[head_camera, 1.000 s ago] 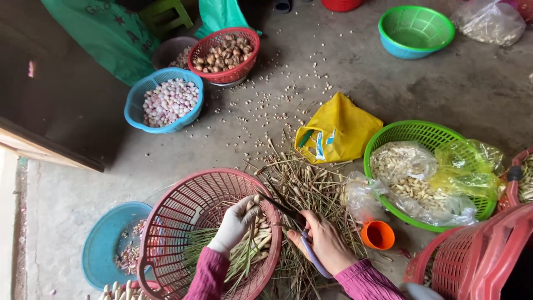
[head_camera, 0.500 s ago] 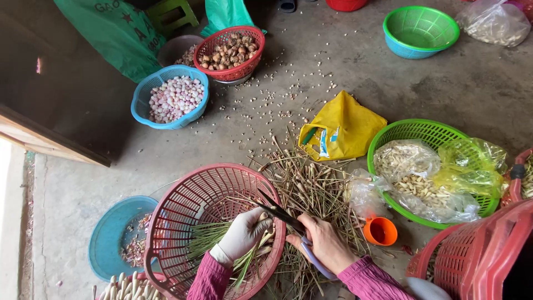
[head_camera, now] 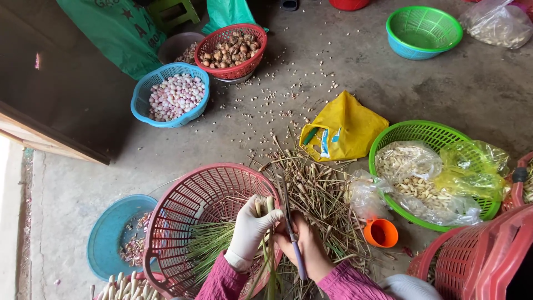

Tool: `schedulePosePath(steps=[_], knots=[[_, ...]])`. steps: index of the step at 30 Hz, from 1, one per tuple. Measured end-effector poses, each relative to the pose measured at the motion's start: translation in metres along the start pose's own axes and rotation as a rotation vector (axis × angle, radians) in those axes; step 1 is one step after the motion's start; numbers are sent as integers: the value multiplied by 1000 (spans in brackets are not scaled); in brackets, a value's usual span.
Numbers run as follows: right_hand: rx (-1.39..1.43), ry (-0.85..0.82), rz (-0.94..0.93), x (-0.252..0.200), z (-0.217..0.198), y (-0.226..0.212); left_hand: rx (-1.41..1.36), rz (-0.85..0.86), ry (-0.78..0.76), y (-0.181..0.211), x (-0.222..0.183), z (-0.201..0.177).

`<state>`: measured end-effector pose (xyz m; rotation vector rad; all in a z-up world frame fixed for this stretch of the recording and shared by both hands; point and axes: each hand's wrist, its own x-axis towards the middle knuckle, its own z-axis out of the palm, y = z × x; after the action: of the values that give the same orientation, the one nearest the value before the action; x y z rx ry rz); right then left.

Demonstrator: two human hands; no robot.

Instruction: Trimming the ends of lemongrass stalks using scissors and sorting them into baskets

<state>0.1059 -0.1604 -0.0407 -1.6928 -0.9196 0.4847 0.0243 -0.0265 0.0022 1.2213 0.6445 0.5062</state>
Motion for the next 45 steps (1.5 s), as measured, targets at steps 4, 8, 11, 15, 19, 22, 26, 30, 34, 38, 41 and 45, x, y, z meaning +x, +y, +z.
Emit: schedulePosePath(steps=[4, 8, 11, 15, 19, 22, 26, 30, 34, 38, 41, 45], knots=[[-27, -3, 55, 1, -5, -4, -91, 3, -70, -4, -2, -4], [-2, -268, 150, -2, -25, -17, 193, 19, -382, 25, -4, -25], [-103, -313, 421, 6, -47, -36, 588, 40, -306, 38, 4, -49], [-475, -138, 108, 12, -66, -5, 1199, 161, -143, -46, 44, -93], [-529, -11, 264, 18, -71, 4, 1401, 59, -55, -191, 79, -113], [-503, 20, 214, 19, -71, 5, 1260, -111, -227, -221, 82, -82], [-414, -34, 208, 16, -65, -13, 1399, -469, -263, -234, 80, -57], [-285, -63, 236, 11, -67, -34, 1349, -517, -181, -232, 82, -61], [-210, -128, 333, 9, -75, -50, 865, -349, -47, -191, 88, -80], [-225, -203, 372, 11, -75, -34, 303, -288, -28, -16, 50, -43], [-209, -263, 298, 11, -69, -26, 152, -79, -154, 9, 35, -42], [-310, -318, 213, 5, -60, -7, 212, 19, -325, 13, 15, -38]])
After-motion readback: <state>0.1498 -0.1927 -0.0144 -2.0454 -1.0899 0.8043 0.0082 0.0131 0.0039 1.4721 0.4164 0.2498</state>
